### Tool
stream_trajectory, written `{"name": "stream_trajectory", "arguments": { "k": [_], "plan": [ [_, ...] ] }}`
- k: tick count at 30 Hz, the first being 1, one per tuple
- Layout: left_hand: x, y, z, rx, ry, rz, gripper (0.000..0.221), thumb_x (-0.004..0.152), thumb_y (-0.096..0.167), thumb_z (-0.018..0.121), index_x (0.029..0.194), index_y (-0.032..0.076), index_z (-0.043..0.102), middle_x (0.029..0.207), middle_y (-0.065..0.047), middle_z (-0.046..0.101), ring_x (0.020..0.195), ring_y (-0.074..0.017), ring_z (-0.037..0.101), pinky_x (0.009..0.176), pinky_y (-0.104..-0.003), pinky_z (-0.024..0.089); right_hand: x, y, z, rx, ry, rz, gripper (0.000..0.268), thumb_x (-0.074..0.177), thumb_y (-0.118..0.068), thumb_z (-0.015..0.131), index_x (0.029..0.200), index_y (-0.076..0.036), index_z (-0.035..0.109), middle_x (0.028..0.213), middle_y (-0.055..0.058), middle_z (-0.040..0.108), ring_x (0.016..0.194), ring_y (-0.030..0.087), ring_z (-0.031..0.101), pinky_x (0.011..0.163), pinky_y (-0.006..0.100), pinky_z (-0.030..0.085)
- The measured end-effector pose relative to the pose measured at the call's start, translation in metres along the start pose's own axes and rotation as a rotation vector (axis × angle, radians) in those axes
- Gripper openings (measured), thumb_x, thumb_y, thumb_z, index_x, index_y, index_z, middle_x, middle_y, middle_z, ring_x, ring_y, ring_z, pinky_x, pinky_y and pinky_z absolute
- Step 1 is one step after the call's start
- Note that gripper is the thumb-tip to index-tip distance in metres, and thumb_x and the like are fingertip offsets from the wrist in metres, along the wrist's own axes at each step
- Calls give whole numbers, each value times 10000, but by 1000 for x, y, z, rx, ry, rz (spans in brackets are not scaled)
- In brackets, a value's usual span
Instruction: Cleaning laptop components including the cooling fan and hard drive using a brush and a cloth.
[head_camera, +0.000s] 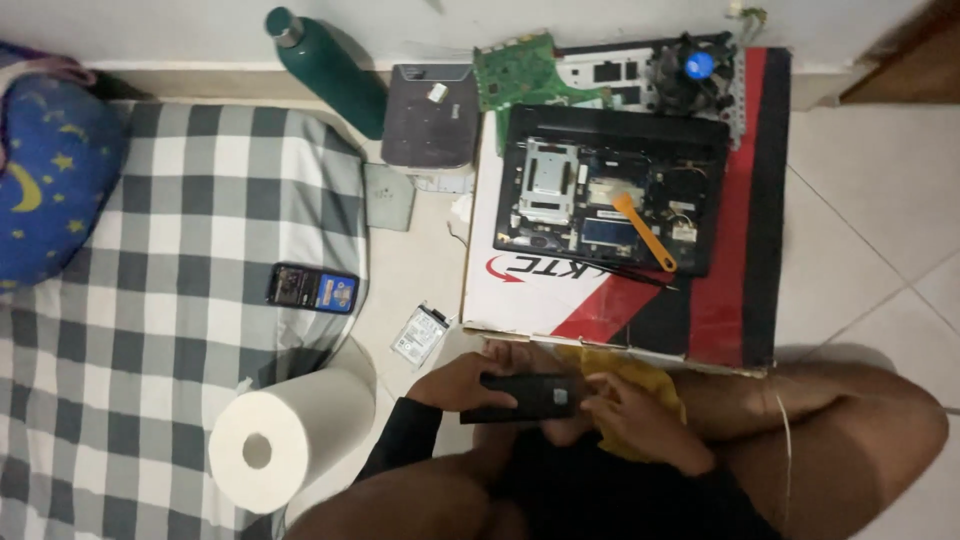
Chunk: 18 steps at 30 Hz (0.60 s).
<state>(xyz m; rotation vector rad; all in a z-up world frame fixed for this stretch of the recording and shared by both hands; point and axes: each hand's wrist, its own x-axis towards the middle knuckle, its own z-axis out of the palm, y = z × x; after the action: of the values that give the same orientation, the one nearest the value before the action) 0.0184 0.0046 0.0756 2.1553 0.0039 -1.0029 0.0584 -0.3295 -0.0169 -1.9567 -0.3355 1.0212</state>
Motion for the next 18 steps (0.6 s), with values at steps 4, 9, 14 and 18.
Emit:
{"name": "stream_trajectory", "arguments": {
  "k": [4,9,14,18],
  "plan": [
    [-19,12,-23,-243,6,67,373,749,380,833,857,46,707,778,-37,690,677,-159,581,687,-292,503,-5,-45,-8,170,-111,7,353,874,-190,703,1214,-94,708,1035,26,781,871,135,702,805,249,551],
    [-35,-33,-24,-500,87,109,148,770,123,795,801,71,661,706,21,599,678,-112,521,681,-254,435,-43,-77,-32,594,-140,-56,150,848,0,693,990,-45,682,819,46,619,524,126,449,454,288,364],
    [-47,-3,-43,-583,558,53,148,855,171,746,843,36,686,762,-9,661,684,-126,565,705,-258,481,-11,-114,-20,194,-91,-160,77,861,-113,747,850,-45,713,932,15,811,821,114,682,789,263,552],
    [-40,34,-69,-473,524,98,267,824,268,807,814,10,739,643,-5,650,574,-110,514,582,-245,449,3,-113,-19,15,20,-144,167,848,-128,763,1006,-74,772,835,-18,756,661,99,587,618,240,484]
  ]
}}
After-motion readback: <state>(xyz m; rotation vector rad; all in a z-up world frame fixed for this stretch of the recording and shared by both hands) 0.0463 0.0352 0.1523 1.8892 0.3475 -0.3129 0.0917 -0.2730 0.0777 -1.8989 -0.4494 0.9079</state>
